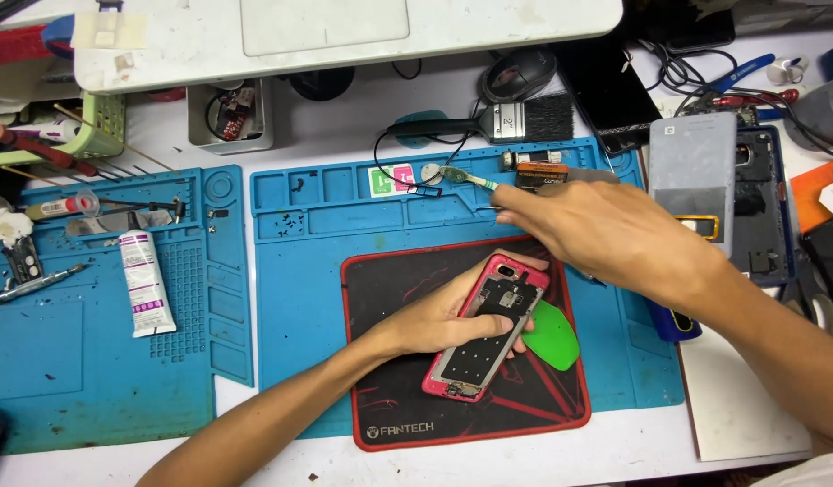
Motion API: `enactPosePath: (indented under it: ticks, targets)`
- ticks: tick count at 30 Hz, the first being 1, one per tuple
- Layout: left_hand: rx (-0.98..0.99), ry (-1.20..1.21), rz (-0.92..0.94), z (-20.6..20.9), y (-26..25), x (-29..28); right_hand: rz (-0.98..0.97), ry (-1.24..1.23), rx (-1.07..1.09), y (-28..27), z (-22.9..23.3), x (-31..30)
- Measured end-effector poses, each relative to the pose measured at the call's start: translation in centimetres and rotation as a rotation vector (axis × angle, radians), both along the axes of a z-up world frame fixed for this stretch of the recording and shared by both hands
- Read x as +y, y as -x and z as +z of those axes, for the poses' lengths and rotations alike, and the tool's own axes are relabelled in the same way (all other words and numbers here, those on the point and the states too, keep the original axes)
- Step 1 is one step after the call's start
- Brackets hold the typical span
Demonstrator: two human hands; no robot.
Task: The person uses a screwdriver to remove screws from the back of a pink smartphone placed on a red mousepad. They then use a metal prying tool to carefully lift and separate the phone's back cover from the frame, working around the edges to detach it.
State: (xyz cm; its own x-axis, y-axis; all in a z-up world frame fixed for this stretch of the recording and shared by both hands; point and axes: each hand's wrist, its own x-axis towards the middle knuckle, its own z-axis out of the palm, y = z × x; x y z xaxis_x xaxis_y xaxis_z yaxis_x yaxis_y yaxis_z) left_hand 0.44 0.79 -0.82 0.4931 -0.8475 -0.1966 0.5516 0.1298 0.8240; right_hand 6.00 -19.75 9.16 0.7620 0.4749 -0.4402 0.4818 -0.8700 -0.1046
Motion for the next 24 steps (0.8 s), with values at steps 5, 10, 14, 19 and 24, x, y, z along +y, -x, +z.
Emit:
enactPosePath:
  ticks: [5, 10, 14, 19, 24]
  targets:
    - [-0.143, 0.148, 0.043, -1.6, 0.0, -0.3, 0.117, -0.051, -0.006, -2.7, -4.0, 2.4]
    - [-0.168, 0.172, 0.044, -1.5, -0.4, -0.1, 0.161, 0.053, 0.01, -3.6, -2.9, 5.1]
    - [-0.175, 0.179, 0.04, -1.4, -0.3, -0.2, 0.147, 0.074, 0.018, -3.1, -1.6, 6.4]
    - [-0.181, 0.171, 0.079, -1.8, 0.0, -0.4, 0.129, 0.09, 0.005, -2.9, -0.6, 6.4]
    - [-0.182, 0.155, 0.148, -1.5, 0.0, -0.4, -0.094, 0.028, -0.009, -1.8, 1.1, 3.8]
